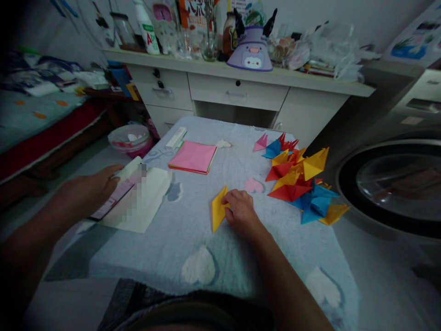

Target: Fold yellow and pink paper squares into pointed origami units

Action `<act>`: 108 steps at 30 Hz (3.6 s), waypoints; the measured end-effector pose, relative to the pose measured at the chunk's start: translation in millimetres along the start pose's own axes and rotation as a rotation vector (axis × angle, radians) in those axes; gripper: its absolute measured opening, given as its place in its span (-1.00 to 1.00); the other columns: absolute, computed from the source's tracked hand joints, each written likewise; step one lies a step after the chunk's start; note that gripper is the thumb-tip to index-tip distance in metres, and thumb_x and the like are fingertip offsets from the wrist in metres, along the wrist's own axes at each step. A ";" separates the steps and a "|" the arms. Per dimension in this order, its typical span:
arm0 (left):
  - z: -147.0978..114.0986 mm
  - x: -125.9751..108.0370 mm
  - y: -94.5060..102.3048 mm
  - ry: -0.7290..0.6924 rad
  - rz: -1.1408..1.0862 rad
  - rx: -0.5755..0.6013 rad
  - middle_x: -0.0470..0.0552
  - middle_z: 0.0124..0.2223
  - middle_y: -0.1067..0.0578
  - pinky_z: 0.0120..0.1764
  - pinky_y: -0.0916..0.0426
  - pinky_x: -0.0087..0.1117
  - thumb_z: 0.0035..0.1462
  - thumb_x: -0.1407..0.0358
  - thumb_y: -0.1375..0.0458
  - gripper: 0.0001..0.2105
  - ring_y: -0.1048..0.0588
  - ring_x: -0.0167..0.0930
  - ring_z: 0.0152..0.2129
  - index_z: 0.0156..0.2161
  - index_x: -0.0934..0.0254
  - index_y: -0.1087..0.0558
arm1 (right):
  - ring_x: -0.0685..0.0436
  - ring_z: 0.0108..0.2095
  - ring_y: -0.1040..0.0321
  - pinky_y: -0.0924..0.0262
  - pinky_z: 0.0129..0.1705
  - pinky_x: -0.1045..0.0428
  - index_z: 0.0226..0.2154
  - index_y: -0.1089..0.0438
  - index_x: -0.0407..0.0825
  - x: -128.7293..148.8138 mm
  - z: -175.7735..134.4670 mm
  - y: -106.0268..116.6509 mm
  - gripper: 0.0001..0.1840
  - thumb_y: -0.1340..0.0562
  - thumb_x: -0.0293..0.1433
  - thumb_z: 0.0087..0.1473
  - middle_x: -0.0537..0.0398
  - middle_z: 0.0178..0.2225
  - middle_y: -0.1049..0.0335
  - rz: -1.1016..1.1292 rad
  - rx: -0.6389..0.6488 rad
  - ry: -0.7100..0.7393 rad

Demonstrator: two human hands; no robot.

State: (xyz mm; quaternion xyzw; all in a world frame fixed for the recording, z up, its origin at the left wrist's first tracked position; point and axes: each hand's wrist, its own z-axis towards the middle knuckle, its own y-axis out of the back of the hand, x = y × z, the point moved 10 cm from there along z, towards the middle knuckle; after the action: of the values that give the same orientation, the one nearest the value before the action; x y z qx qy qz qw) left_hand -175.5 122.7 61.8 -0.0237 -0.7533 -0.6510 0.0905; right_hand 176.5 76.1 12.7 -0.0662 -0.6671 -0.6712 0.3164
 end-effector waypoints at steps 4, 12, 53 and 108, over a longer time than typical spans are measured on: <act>-2.6 -10.4 3.0 -0.052 0.016 0.000 0.29 -0.09 -0.55 -0.33 -0.33 -0.27 0.31 0.20 0.33 -0.50 -0.55 -0.16 -0.33 0.27 0.28 -0.12 | -0.19 -0.08 -0.18 0.00 0.01 -0.13 -0.22 -0.37 -0.01 -1.1 0.1 -1.2 -0.73 -0.13 -0.52 -0.02 0.00 -0.12 -0.37 0.003 0.004 0.002; -3.6 -27.2 -0.6 -0.080 0.023 0.032 0.31 0.00 -0.51 -0.28 -0.38 -0.17 0.29 0.23 0.26 -0.53 -0.55 -0.10 -0.26 0.24 0.31 -0.13 | -0.19 -0.08 -0.19 0.00 0.01 -0.13 -0.23 -0.37 -0.01 0.6 0.8 -0.7 -0.73 -0.12 -0.53 -0.03 0.01 -0.12 -0.37 0.005 0.009 -0.001; -93.6 -211.8 11.2 -0.942 -0.289 -0.367 0.02 0.19 -0.36 0.05 -0.25 -0.21 0.23 0.46 -0.01 -0.65 -0.29 -0.27 0.07 0.08 0.17 -0.37 | -0.19 -0.09 -0.18 -0.01 -0.02 -0.12 -0.19 -0.35 -0.01 3.4 -1.9 2.5 -0.69 -0.13 -0.53 -0.05 0.02 -0.14 -0.36 0.018 -0.003 0.020; -45.8 -243.5 -4.6 -0.719 -0.677 -0.323 -0.01 -0.26 -0.42 -0.15 -0.29 -0.28 0.15 0.32 -0.18 -0.93 -0.36 -0.33 -0.25 -0.29 0.27 -0.39 | -0.17 -0.17 -0.20 -0.04 -0.08 -0.07 -0.41 -0.39 -0.04 -16.3 2.0 9.2 -0.90 -0.17 -0.40 0.09 0.00 -0.25 -0.37 -0.047 -0.154 -0.095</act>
State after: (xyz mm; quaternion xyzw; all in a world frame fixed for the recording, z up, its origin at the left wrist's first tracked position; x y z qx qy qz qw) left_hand 67.8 96.9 22.8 -0.0147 -0.5923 -0.7023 -0.3946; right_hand 193.5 84.3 12.4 -0.1065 -0.6291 -0.7239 0.2623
